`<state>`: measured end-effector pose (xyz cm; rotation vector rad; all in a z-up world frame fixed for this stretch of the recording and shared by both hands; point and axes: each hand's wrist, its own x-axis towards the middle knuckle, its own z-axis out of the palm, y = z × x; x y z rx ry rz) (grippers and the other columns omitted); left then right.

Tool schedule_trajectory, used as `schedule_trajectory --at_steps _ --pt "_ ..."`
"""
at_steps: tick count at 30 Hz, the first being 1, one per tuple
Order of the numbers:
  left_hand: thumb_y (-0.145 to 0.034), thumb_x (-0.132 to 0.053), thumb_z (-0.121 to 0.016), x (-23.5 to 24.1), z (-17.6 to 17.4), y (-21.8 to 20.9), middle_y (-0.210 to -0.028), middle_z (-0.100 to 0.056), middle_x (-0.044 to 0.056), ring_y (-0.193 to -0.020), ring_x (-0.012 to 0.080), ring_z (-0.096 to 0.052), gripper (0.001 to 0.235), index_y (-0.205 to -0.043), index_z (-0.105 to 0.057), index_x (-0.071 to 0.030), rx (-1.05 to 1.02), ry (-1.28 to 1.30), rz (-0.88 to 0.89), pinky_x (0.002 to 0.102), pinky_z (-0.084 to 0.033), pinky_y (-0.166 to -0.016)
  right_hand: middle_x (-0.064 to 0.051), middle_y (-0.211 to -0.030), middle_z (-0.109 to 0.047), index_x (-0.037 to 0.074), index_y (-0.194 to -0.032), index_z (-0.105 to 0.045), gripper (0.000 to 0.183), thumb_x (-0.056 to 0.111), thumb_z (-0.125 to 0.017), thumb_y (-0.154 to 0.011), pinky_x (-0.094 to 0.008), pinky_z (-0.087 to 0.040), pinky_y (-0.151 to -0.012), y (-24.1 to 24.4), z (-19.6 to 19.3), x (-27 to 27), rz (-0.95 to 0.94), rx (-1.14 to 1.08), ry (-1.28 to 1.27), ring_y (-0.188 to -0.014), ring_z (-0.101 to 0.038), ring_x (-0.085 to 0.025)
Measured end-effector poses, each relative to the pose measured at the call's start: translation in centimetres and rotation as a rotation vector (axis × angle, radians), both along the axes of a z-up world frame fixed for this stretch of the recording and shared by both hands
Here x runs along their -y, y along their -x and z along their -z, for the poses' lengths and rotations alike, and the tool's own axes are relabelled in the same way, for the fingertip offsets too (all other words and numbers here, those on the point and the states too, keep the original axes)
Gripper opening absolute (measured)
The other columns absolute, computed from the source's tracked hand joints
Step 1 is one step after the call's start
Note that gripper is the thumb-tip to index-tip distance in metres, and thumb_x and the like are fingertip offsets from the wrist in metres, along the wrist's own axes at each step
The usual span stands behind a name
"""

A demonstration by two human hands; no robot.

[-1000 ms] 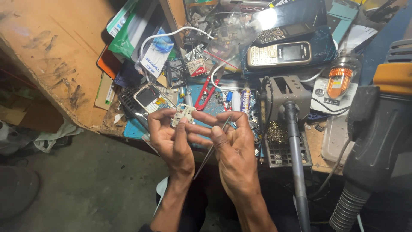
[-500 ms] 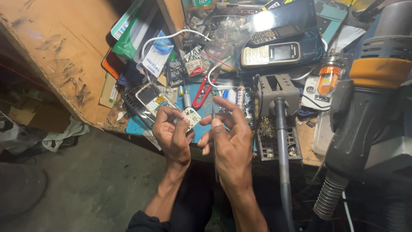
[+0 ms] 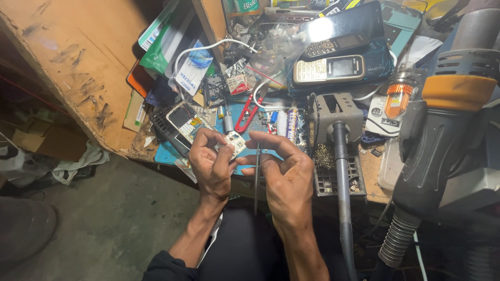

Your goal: The person disassembles a black smartphone and a silver feature phone on a cluttered workbench. They remove the back cover, battery, and keypad, then use tweezers to separate small internal components.

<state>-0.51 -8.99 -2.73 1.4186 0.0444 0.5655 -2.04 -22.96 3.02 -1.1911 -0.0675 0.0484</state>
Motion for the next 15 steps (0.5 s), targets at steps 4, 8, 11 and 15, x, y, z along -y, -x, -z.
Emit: schedule_trajectory --at_steps 4,8,11,15 --pt "-0.084 -0.005 -0.062 -0.2 -0.2 0.1 -0.084 -0.060 0.008 -0.052 0.0058 -0.053 0.013 -0.094 -0.054 -0.001 -0.009 -0.056 -0.006 0.020 -0.041 -0.040 -0.017 -0.107 -0.072 -0.007 -0.124 -0.065 0.033 -0.006 -0.059 -0.091 -0.031 -0.065 -0.075 0.2 0.3 0.0 -0.053 0.047 -0.096 -0.090 -0.077 -0.020" --pt "-0.084 -0.006 -0.062 -0.3 -0.2 0.2 -0.084 -0.061 0.007 -0.053 0.0059 -0.055 0.014 -0.094 -0.054 -0.001 -0.003 -0.051 0.009 0.021 -0.043 -0.040 -0.014 -0.104 -0.072 -0.005 -0.123 -0.066 0.034 0.004 -0.072 -0.090 -0.030 -0.064 -0.073 0.4 0.5 -0.2 -0.029 0.053 -0.067 -0.089 -0.075 -0.018" --pt "-0.084 -0.006 -0.062 -0.3 -0.3 0.2 -0.084 -0.060 0.007 -0.050 0.0055 -0.052 0.014 -0.094 -0.054 -0.001 -0.010 -0.051 0.011 0.021 -0.040 -0.039 -0.014 -0.100 -0.074 -0.004 -0.118 -0.068 0.032 0.011 -0.074 -0.090 -0.028 -0.063 -0.070 0.4 0.4 -0.5 0.016 0.064 -0.024 -0.086 -0.075 -0.018" --pt "-0.085 -0.004 -0.062 -0.4 -0.7 0.1 -0.082 -0.059 0.007 -0.050 0.0054 -0.051 0.014 -0.095 -0.053 0.000 -0.021 -0.012 0.029 0.021 -0.037 -0.039 -0.014 -0.100 -0.075 -0.002 -0.114 -0.066 0.029 0.020 -0.069 -0.095 -0.027 -0.062 -0.067 0.0 0.2 -1.0 0.043 0.137 0.039 -0.084 -0.076 -0.018"
